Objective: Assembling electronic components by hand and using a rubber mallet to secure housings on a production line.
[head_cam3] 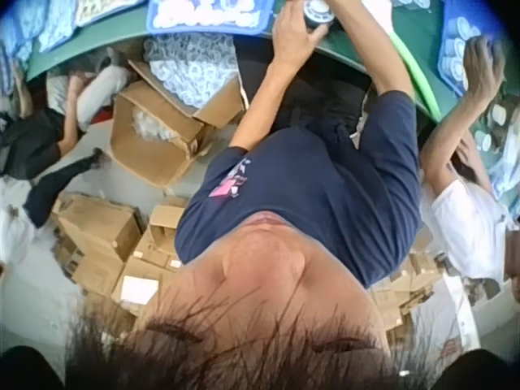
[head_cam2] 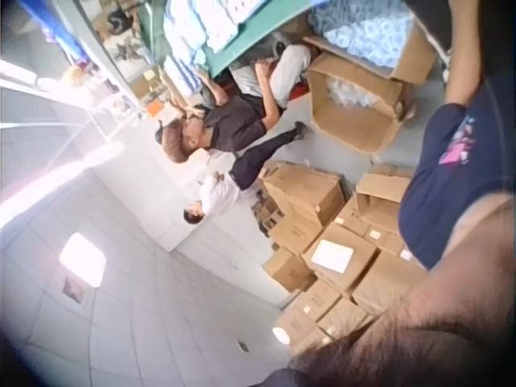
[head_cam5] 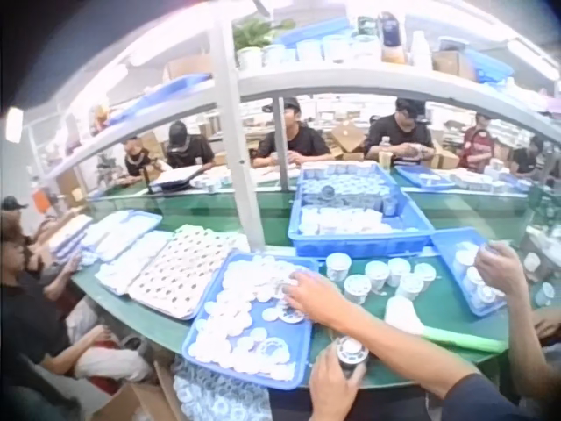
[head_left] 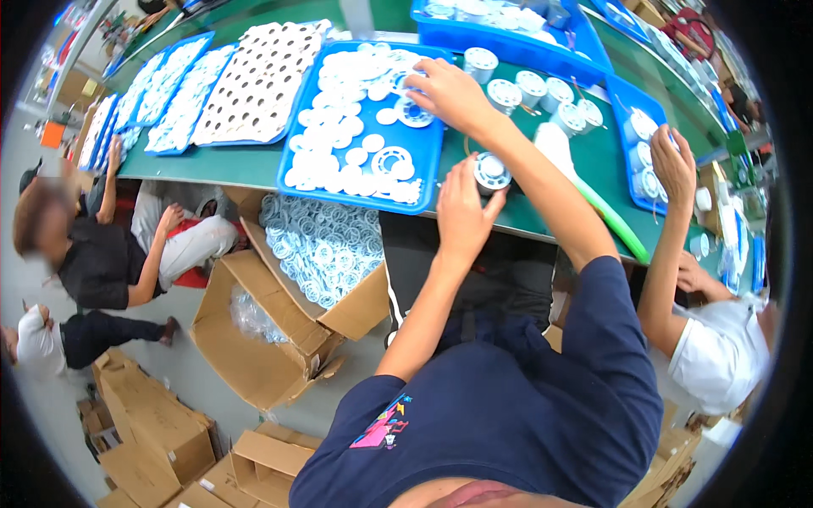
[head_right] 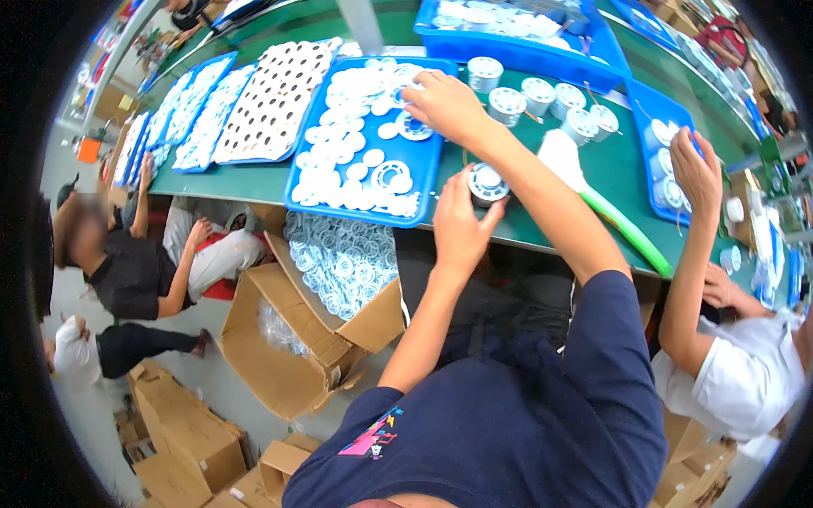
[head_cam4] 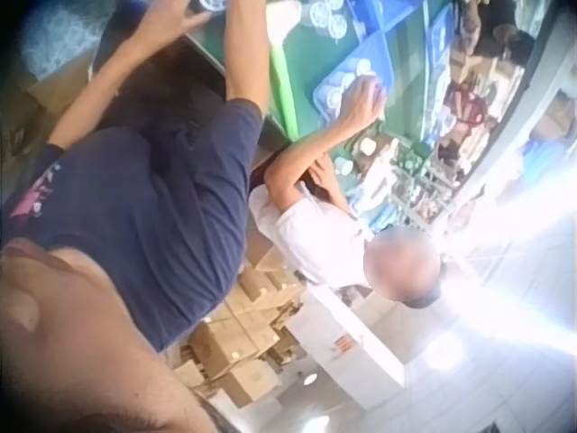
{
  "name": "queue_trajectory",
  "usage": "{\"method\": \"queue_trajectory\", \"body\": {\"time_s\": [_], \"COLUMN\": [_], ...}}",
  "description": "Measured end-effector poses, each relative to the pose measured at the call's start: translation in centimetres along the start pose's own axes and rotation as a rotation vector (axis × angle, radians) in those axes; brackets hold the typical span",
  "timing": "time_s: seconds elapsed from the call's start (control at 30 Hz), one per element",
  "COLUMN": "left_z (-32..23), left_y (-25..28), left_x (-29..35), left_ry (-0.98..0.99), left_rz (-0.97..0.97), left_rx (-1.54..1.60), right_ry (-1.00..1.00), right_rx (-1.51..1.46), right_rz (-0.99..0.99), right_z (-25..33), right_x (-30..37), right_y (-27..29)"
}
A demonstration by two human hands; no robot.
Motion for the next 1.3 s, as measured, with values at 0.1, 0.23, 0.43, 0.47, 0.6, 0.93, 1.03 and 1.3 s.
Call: {"method": "queue_trajectory", "body": {"time_s": [0.1, 0.23, 0.43, 0.47, 0.6, 0.93, 1.03, 1.3], "left_z": [0.0, 0.6, 0.3, 0.4, -0.2, -0.9, -0.8, -1.1], "left_y": [0.4, 0.9, 1.0, 1.0, 1.1, 1.5, 1.4, 0.9], "left_x": [-0.1, 0.0, -0.1, -0.1, -0.1, 0.1, 1.1, 2.2], "left_ry": [0.037, 0.041, 0.024, 0.023, 0.039, 0.077, 0.09, 0.093], "left_rz": [0.026, 0.067, 0.076, 0.075, 0.091, 0.103, 0.056, -0.025], "left_rx": [-0.022, -0.032, -0.025, -0.028, -0.018, -0.028, -0.117, -0.104], "right_ry": [0.001, -0.278, -0.755, -0.828, -0.895, -0.697, -0.572, -0.533], "right_rx": [-0.093, -0.157, -0.04, 0.026, 0.145, 0.031, -0.349, -0.392], "right_rz": [-0.263, -0.477, -0.441, -0.386, -0.178, -0.298, -0.373, 0.013], "right_z": [2.0, 4.6, 0.5, -1.1, -3.6, -0.2, 7.6, 9.6], "right_x": [1.8, 8.6, 21.3, 22.8, 25.5, 22.4, 18.1, 14.1], "right_y": [3.7, 9.4, 16.6, 16.8, 17.3, 16.8, 14.5, 9.7]}}
Point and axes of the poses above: each hand's wrist, its own x-axis away from the middle knuckle, its own y-axis out of the back of the hand, z = x × y, the point moved 1 cm from there along -x, towards the middle knuckle, and after that the axes turned 13 degrees about -x, right-handed, at the moved point
